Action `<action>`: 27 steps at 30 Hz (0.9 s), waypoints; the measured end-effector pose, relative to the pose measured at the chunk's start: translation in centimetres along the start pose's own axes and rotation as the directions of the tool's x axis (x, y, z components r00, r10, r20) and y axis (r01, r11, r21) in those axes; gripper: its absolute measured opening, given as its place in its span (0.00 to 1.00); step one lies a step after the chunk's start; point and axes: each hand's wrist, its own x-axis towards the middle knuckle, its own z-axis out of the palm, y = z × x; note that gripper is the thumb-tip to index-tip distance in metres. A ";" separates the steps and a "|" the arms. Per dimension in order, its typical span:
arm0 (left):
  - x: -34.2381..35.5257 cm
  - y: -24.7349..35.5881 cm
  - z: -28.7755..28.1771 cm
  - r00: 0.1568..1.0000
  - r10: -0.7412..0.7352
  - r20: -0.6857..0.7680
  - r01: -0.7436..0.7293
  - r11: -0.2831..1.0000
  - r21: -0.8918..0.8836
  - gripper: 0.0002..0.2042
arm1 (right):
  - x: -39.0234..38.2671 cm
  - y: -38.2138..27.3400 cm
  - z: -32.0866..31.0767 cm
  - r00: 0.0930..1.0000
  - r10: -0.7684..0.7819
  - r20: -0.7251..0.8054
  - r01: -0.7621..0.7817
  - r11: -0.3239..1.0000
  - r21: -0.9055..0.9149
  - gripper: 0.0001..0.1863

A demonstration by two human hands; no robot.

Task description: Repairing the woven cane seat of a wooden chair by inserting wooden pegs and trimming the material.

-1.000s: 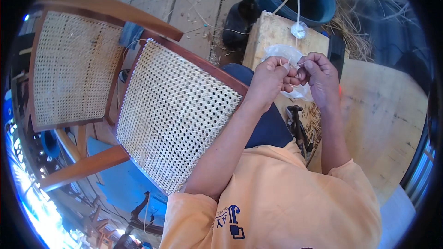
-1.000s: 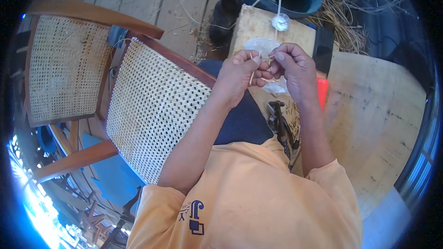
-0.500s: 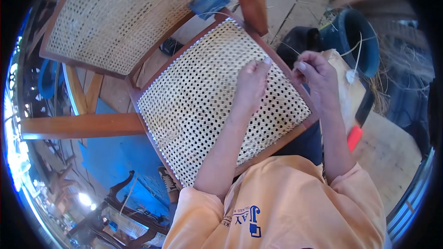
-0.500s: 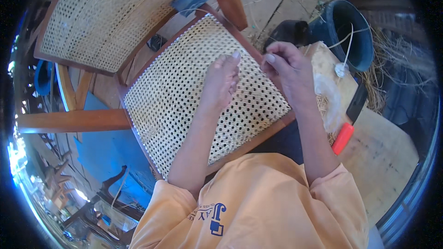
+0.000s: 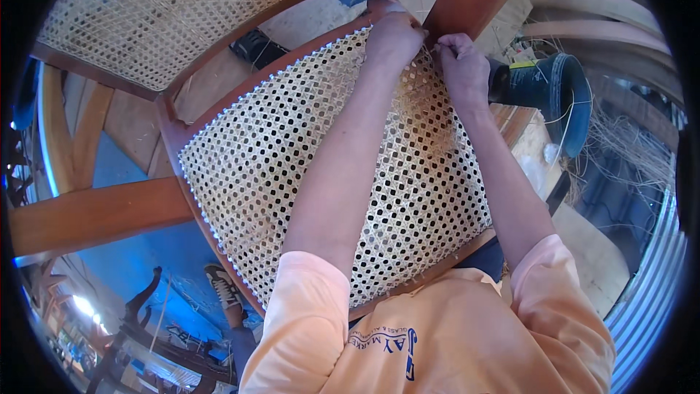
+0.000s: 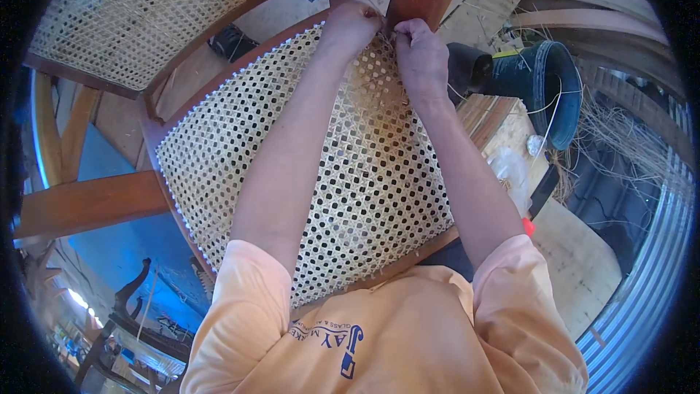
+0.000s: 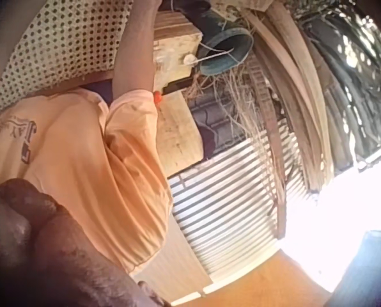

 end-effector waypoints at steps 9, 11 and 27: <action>-0.4 -0.7 0.6 0.996 0.036 -0.077 -0.047 0.987 -0.152 0.12 | -0.5 0.0 1.0 0.999 -0.021 -0.035 0.015 0.988 -0.152 0.06; -0.6 -0.8 0.6 0.994 0.044 -0.102 -0.061 0.983 -0.174 0.12 | -0.6 0.0 1.3 0.992 -0.101 -0.081 0.086 0.981 -0.175 0.06; -0.4 -1.4 0.4 0.998 0.058 -0.037 -0.065 0.966 -0.251 0.11 | 0.2 -1.0 1.5 0.999 -0.047 0.023 0.052 0.936 -0.349 0.06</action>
